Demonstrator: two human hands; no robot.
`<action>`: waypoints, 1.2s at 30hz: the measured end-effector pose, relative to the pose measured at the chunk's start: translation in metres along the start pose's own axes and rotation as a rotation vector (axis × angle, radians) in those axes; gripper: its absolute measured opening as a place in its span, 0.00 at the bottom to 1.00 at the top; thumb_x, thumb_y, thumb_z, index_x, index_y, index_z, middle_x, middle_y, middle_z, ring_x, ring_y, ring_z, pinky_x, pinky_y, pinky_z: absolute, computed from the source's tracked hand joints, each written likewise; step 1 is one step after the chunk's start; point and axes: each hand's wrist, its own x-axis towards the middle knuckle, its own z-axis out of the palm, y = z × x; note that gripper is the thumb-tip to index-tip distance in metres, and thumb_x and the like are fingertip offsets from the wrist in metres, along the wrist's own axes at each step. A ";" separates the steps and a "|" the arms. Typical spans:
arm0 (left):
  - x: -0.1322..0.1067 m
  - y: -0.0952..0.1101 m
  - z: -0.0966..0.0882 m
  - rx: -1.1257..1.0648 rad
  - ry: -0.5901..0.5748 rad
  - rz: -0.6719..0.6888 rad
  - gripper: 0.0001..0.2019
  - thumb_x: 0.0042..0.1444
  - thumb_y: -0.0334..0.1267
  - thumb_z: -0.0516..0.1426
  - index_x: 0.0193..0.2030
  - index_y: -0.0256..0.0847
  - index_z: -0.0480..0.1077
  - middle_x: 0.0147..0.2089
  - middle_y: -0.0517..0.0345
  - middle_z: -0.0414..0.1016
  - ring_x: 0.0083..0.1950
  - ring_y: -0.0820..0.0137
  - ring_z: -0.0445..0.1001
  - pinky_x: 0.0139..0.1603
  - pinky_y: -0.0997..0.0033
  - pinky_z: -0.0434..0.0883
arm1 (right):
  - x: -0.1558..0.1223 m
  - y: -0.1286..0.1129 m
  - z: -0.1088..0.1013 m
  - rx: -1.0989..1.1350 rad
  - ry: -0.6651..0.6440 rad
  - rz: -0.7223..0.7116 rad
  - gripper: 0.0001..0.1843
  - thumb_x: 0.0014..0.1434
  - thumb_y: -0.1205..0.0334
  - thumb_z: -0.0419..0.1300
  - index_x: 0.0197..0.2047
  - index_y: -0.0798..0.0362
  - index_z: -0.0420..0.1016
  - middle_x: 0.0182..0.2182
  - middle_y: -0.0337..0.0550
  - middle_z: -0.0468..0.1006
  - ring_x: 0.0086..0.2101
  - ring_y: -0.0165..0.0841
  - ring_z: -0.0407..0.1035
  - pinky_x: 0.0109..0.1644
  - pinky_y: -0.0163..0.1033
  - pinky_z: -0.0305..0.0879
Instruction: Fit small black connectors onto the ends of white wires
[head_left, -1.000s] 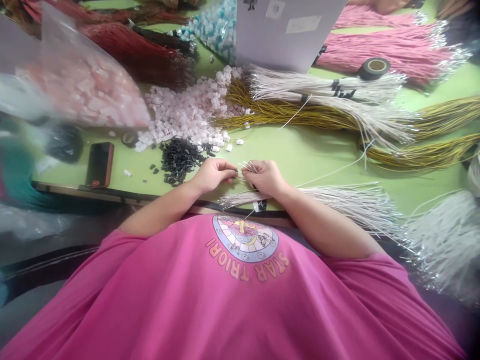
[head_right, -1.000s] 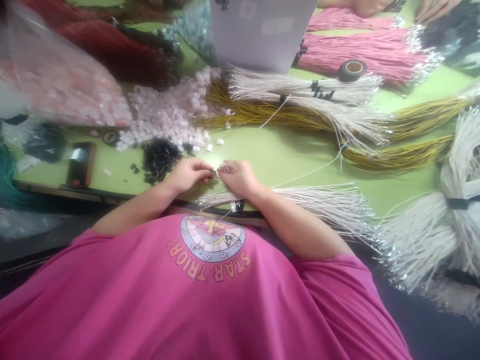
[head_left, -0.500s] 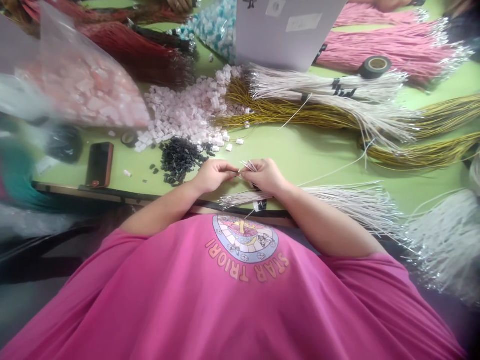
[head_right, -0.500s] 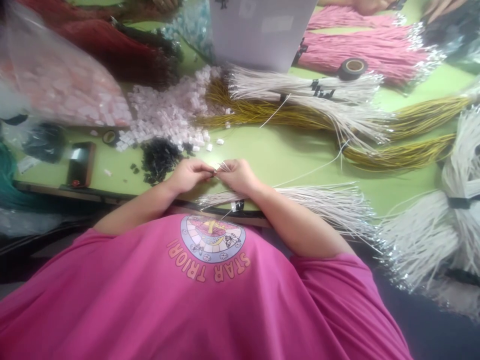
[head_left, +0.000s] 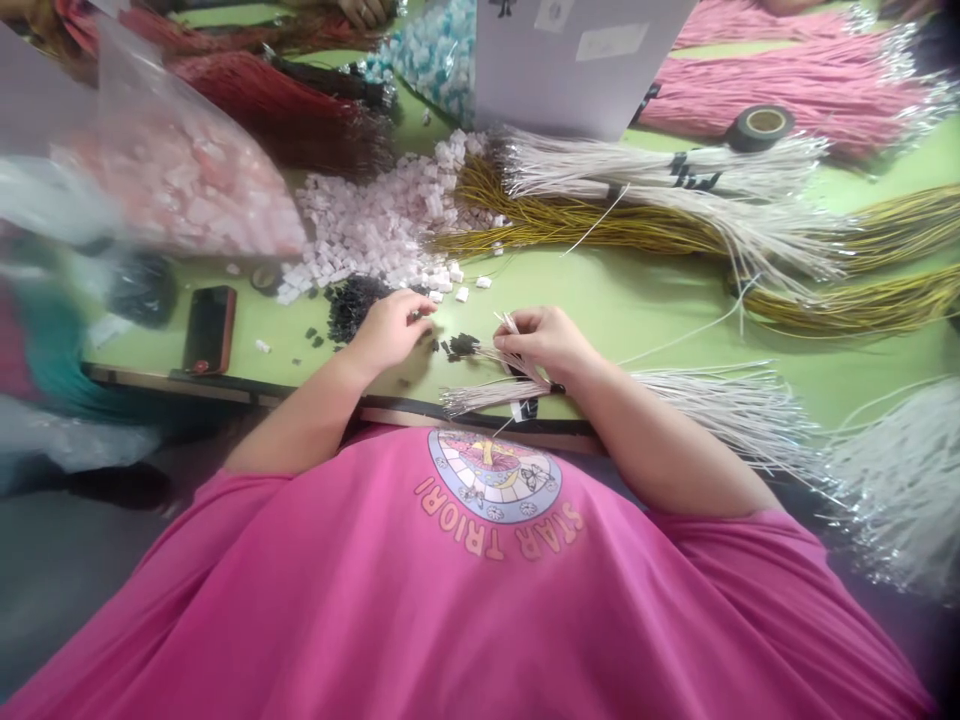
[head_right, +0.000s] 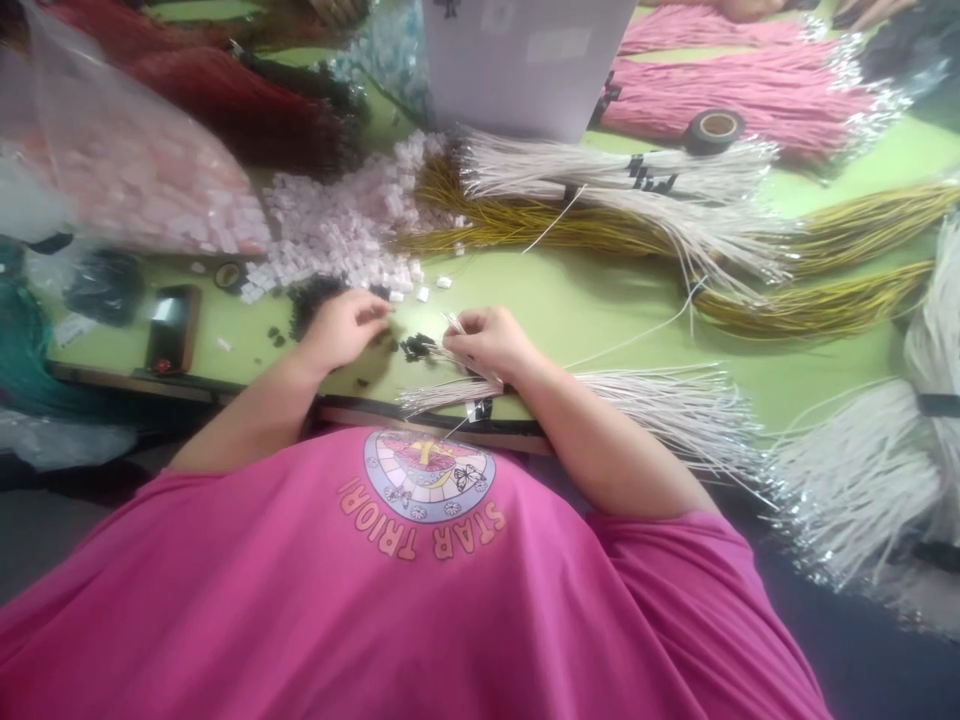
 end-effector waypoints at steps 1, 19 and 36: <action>-0.001 -0.001 -0.002 0.051 -0.017 0.019 0.08 0.54 0.35 0.58 0.40 0.39 0.74 0.42 0.54 0.75 0.40 0.69 0.71 0.45 0.67 0.68 | 0.000 0.000 0.000 0.041 -0.013 0.012 0.10 0.42 0.59 0.63 0.28 0.56 0.76 0.20 0.37 0.72 0.22 0.27 0.64 0.28 0.34 0.59; -0.013 0.031 -0.001 -0.269 -0.053 -0.031 0.07 0.59 0.36 0.52 0.40 0.38 0.68 0.37 0.57 0.74 0.36 0.73 0.70 0.40 0.70 0.68 | 0.001 0.005 0.004 0.323 -0.132 0.098 0.08 0.43 0.60 0.64 0.26 0.56 0.73 0.18 0.36 0.71 0.20 0.26 0.63 0.24 0.34 0.57; -0.008 0.026 0.033 -0.884 -0.184 -0.308 0.06 0.55 0.30 0.56 0.40 0.36 0.71 0.35 0.57 0.76 0.31 0.78 0.70 0.33 0.76 0.66 | -0.006 -0.003 0.016 -0.016 0.062 -0.039 0.11 0.45 0.61 0.60 0.28 0.60 0.78 0.17 0.36 0.69 0.20 0.24 0.59 0.24 0.32 0.56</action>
